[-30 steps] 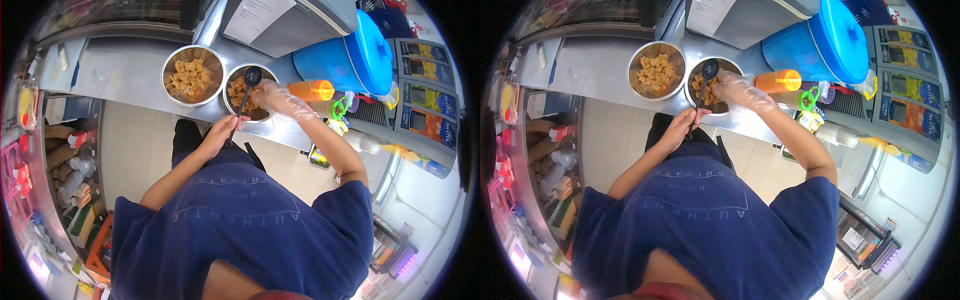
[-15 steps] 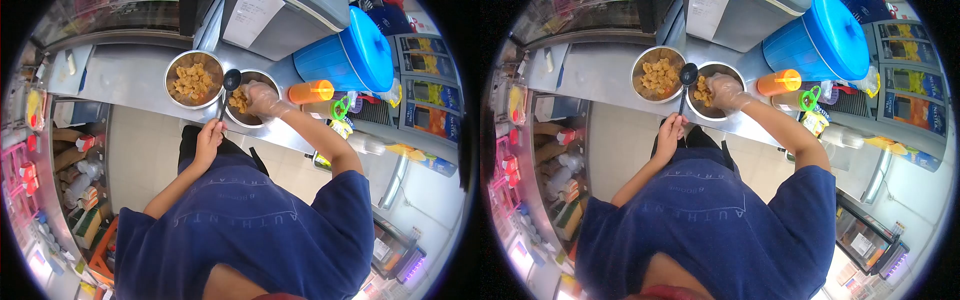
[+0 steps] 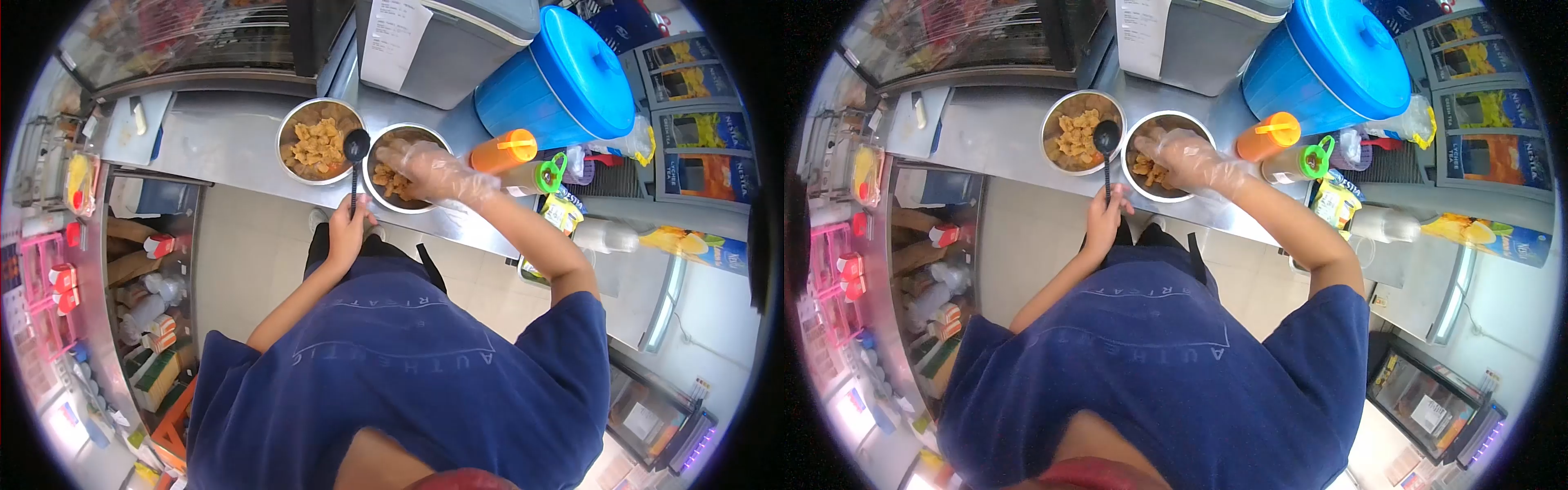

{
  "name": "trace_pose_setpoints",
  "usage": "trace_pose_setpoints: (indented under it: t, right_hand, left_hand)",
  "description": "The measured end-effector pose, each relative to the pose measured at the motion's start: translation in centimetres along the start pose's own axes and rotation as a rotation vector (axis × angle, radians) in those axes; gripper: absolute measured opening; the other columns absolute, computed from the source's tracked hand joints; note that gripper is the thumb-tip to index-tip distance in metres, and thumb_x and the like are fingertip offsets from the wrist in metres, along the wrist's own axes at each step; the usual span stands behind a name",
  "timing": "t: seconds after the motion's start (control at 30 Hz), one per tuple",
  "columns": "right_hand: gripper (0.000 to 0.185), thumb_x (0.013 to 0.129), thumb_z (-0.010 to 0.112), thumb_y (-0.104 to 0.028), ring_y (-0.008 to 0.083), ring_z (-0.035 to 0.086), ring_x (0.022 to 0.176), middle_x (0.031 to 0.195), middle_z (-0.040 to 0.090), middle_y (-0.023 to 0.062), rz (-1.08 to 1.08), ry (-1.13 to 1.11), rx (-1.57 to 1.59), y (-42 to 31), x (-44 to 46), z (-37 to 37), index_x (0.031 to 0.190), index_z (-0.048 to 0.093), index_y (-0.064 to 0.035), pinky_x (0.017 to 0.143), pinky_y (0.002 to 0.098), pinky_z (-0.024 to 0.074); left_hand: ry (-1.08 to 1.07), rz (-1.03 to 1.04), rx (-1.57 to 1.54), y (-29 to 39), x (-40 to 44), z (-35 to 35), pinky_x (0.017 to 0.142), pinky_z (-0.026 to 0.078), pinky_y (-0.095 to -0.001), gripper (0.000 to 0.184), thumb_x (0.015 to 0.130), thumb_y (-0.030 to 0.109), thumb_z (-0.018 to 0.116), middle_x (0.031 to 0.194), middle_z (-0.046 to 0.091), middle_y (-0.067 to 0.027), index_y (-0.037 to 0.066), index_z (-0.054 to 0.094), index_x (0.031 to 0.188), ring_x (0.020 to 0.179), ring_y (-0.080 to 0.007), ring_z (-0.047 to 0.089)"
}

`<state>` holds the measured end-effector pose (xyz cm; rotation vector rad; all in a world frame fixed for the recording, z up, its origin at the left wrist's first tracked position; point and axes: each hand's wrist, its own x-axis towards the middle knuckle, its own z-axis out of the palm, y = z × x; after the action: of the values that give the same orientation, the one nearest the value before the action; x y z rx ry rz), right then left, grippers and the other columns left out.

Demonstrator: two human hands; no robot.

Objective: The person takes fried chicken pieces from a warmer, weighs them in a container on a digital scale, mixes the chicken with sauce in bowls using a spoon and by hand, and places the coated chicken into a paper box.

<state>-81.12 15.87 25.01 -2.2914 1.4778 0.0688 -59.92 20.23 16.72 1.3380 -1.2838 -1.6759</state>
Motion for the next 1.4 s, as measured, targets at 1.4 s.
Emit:
trace_pose_setpoints:
  t: [1.4]
  right_hand:
    - [0.042, 0.072, 0.066, -0.017, 0.0356, 0.061, 0.085, 0.095, 0.06, 0.0218, 0.243, -0.041, 0.196, -1.2, -1.5, 2.2, 0.108, 0.053, -0.0006, 0.073, 0.0434, 0.0497]
  left_hand:
    - [-0.135, -0.006, -0.366, -1.8, 3.4, 1.7, 0.046, 0.026, -0.0199, 0.015, 0.09, 0.013, 0.059, 0.072, 0.043, 0.0056, 0.004, 0.05, 0.099, 0.056, -0.0012, 0.035]
